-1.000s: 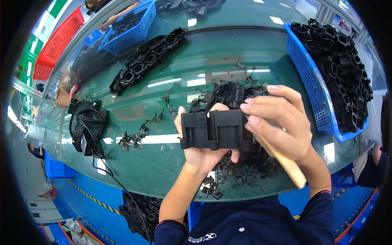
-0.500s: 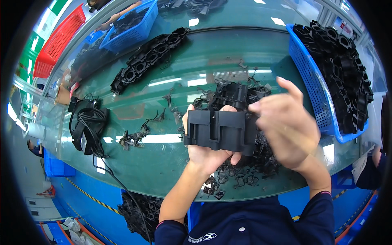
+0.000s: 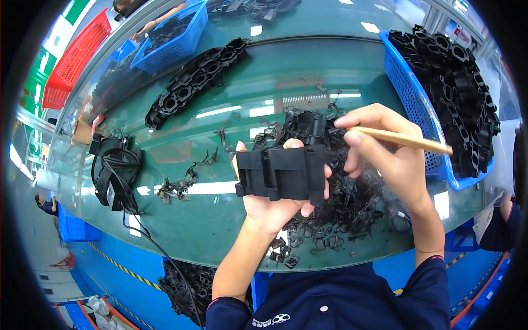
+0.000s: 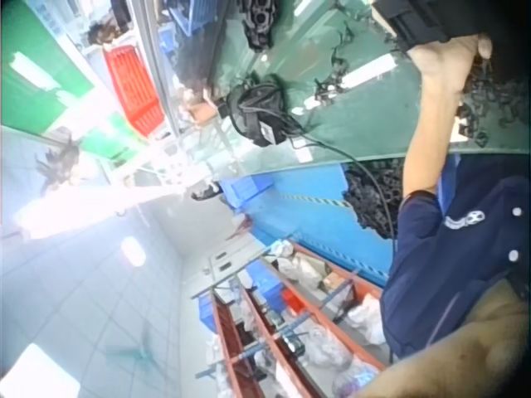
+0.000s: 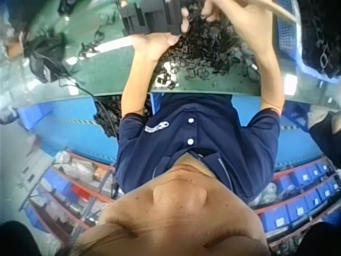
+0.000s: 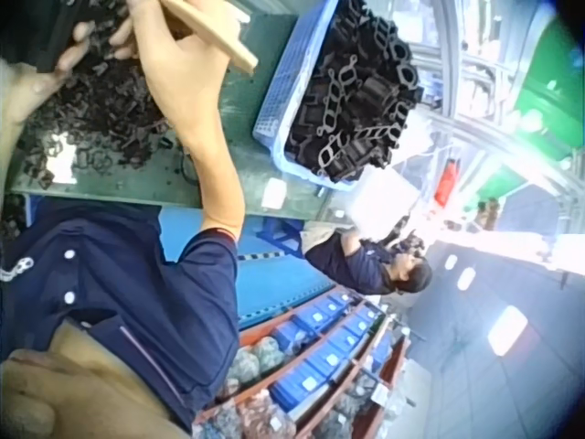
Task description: Manually scraping and deburring edges of a black plastic component using a specialized tool.
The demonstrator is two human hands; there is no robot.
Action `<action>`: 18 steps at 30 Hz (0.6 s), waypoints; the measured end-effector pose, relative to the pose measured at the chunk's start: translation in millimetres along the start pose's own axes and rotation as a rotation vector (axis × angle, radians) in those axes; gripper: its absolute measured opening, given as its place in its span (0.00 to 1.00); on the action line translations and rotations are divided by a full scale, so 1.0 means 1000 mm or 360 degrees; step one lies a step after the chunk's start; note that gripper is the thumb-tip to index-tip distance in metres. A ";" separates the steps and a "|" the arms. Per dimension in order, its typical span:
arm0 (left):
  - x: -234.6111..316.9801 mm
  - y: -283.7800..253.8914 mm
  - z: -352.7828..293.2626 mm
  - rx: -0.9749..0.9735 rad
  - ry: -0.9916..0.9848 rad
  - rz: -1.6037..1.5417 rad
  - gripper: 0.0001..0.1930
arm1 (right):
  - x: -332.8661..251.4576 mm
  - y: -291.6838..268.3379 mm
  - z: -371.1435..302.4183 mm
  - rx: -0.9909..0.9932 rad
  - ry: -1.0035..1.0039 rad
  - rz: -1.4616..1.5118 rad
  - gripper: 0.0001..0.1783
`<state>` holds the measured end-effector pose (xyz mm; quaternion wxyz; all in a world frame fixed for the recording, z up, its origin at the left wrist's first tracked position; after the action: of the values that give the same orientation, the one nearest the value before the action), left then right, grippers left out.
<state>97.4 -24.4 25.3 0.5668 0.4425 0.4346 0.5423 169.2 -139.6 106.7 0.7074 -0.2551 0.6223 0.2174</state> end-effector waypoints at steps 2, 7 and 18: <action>0.001 -0.002 -0.002 0.0101 0.0053 -0.0144 0.47 | -0.005 -0.001 0.000 0.0004 -0.0030 -0.0014 0.10; -0.003 0.003 -0.001 0.0072 -0.0015 -0.0310 0.38 | 0.002 -0.002 0.005 0.0244 -0.0601 -0.0434 0.09; 0.002 0.000 0.001 0.0265 0.0289 -0.0328 0.44 | -0.002 0.002 0.008 0.0072 -0.0690 -0.0384 0.21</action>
<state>98.3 -22.2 25.1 0.5391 0.3902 0.5707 0.4811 173.9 -132.5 109.4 0.8507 -0.2591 0.4258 0.1669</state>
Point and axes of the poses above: each hand's wrist, its own z-axis towards the middle knuckle, its own y-axis out of the palm, x = y × z, the point moved 6 cm from there along z, towards the middle knuckle, and after that the axes turned 9 degrees about y, right-handed, at the moved point
